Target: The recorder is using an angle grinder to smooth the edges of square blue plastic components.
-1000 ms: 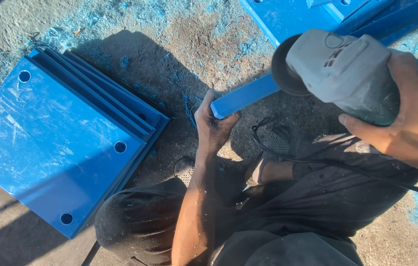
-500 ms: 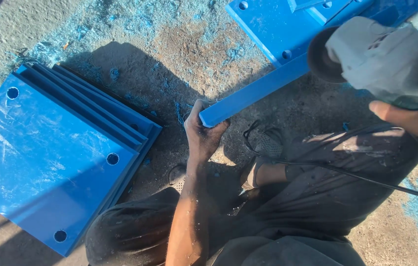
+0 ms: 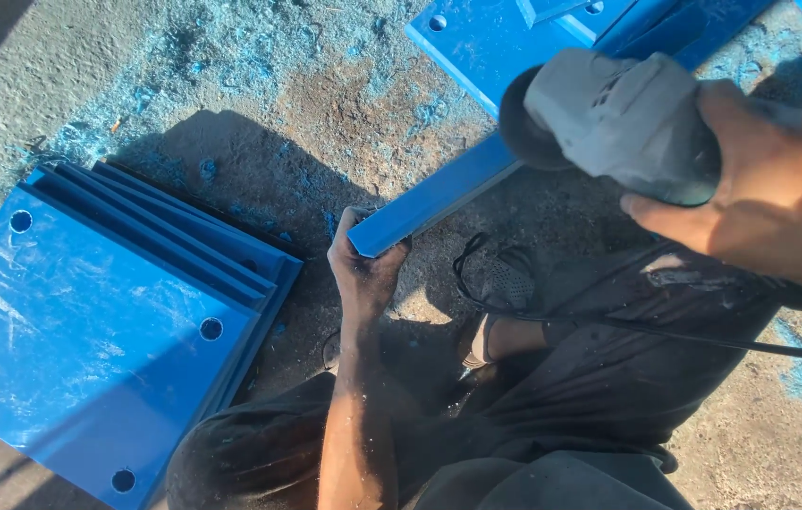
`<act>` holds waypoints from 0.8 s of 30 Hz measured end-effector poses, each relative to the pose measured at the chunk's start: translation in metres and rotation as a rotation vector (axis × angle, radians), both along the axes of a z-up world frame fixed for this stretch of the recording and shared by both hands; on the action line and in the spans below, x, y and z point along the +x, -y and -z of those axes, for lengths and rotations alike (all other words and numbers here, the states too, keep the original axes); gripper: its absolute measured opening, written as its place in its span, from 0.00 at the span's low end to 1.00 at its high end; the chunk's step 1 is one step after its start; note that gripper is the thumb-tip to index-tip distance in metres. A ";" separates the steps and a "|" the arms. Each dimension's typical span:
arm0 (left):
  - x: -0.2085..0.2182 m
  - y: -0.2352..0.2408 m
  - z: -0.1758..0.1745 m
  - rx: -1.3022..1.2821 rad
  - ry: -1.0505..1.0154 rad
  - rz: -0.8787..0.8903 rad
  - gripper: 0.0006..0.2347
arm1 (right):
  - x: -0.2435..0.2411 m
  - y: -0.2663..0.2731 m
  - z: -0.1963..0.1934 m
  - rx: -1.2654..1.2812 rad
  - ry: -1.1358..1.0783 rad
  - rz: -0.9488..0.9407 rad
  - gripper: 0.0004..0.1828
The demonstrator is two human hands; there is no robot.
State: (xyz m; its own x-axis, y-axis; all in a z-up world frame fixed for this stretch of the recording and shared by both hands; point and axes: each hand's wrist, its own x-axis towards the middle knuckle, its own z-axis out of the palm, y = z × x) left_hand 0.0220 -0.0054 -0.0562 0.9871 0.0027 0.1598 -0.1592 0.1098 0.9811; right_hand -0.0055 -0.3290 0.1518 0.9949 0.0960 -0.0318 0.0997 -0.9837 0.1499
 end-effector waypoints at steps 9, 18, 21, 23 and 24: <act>0.000 -0.003 -0.002 0.022 0.025 0.007 0.13 | 0.000 -0.053 -0.026 -0.121 -0.091 0.032 0.52; 0.007 -0.007 -0.004 0.082 0.031 -0.030 0.11 | 0.012 -0.017 -0.015 -0.132 0.038 0.018 0.51; 0.004 -0.011 -0.005 0.077 0.053 -0.009 0.12 | 0.015 -0.035 -0.019 -0.190 -0.064 0.044 0.53; 0.005 -0.012 -0.003 0.087 0.052 -0.011 0.12 | 0.017 -0.022 -0.018 -0.177 -0.076 0.074 0.52; 0.006 -0.010 -0.002 0.089 0.051 -0.025 0.12 | 0.019 -0.015 -0.020 -0.172 -0.085 0.094 0.51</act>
